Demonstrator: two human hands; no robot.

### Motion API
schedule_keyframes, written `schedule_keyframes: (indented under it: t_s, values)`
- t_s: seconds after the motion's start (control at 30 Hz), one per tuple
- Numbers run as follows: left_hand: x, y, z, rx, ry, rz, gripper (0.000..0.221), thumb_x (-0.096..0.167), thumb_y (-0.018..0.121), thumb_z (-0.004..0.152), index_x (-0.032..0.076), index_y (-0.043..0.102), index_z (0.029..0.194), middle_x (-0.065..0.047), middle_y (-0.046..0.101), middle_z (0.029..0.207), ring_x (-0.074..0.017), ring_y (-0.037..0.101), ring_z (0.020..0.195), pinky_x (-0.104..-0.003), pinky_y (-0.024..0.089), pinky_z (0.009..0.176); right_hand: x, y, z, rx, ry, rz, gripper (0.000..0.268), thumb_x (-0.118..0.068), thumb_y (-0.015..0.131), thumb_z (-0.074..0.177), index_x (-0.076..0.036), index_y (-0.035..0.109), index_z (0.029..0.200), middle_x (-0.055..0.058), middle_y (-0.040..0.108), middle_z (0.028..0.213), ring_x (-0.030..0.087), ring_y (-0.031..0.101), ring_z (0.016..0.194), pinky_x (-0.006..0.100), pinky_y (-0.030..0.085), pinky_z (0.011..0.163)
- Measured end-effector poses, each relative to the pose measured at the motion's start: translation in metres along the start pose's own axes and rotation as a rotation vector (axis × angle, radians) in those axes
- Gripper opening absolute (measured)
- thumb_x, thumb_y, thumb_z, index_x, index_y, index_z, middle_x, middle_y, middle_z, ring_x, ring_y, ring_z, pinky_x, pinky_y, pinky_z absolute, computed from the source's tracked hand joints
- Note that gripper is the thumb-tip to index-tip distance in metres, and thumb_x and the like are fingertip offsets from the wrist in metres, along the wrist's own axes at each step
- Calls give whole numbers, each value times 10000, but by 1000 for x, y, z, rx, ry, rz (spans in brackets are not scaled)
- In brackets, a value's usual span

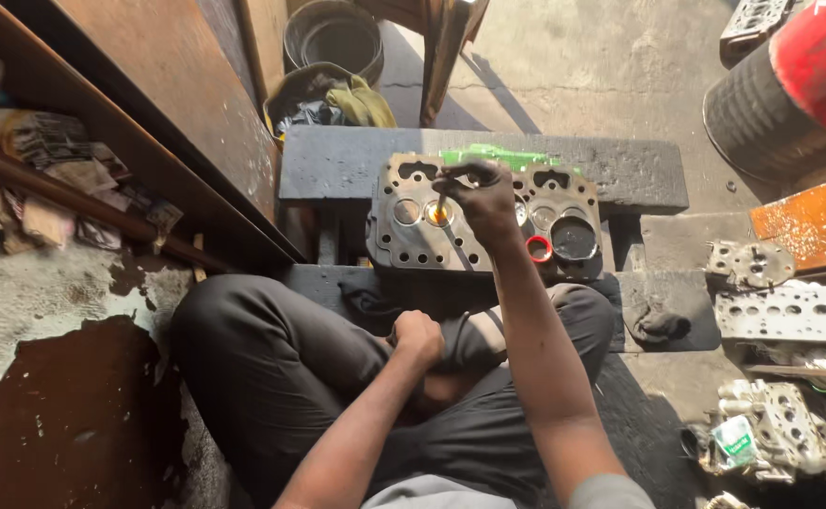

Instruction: The person cleans the surface of an engine head and its components using a cloth and a thin rod-like tool, applying a dark liquid to specific areas and wiping them down.

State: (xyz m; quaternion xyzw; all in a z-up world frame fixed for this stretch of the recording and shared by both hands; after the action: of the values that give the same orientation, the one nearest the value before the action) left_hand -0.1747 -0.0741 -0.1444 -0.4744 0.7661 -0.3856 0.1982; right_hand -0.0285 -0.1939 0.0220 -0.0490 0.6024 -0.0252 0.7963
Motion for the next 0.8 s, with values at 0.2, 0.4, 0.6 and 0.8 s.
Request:
schedule_keyframes:
  t_s: [0.2,0.4,0.6,0.8]
  values:
    - [-16,-2,0,152,1,-99,260,193,597,890,154,838,981,-114,789,961,-260,759,910,-390,604,737,-9,2,6,119,-87,409,160,-121,687,1018,4,709,1114,77,735,1003,161,685,948,330,568,890]
    - [-41,-52,-22,88,72,-278,243,214,683,791,81,798,959,-189,739,972,-337,728,942,-441,580,810,-4,-4,11,65,-10,-149,197,-62,554,998,18,716,1078,91,744,987,175,706,966,322,562,936]
    - [-97,-166,-74,438,73,-352,433,449,602,951,46,750,892,-222,738,937,-406,708,912,-513,555,829,27,-4,4,63,121,111,70,5,664,943,9,704,1000,94,728,981,158,702,956,309,577,915]
    - [-135,-219,-99,625,-70,-567,410,434,599,972,40,687,1039,-242,725,911,-439,689,906,-546,531,804,10,2,21,48,44,-236,405,-70,925,814,-17,524,795,31,524,764,122,492,727,311,464,633]
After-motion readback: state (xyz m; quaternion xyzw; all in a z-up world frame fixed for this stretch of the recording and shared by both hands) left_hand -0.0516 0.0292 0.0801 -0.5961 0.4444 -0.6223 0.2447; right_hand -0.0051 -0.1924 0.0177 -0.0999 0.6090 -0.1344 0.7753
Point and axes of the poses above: each hand's wrist, its own z-axis towards the middle knuckle, its own y-axis out of the palm, x = y × z, the point moved 2 cm from there along z, towards the middle knuckle
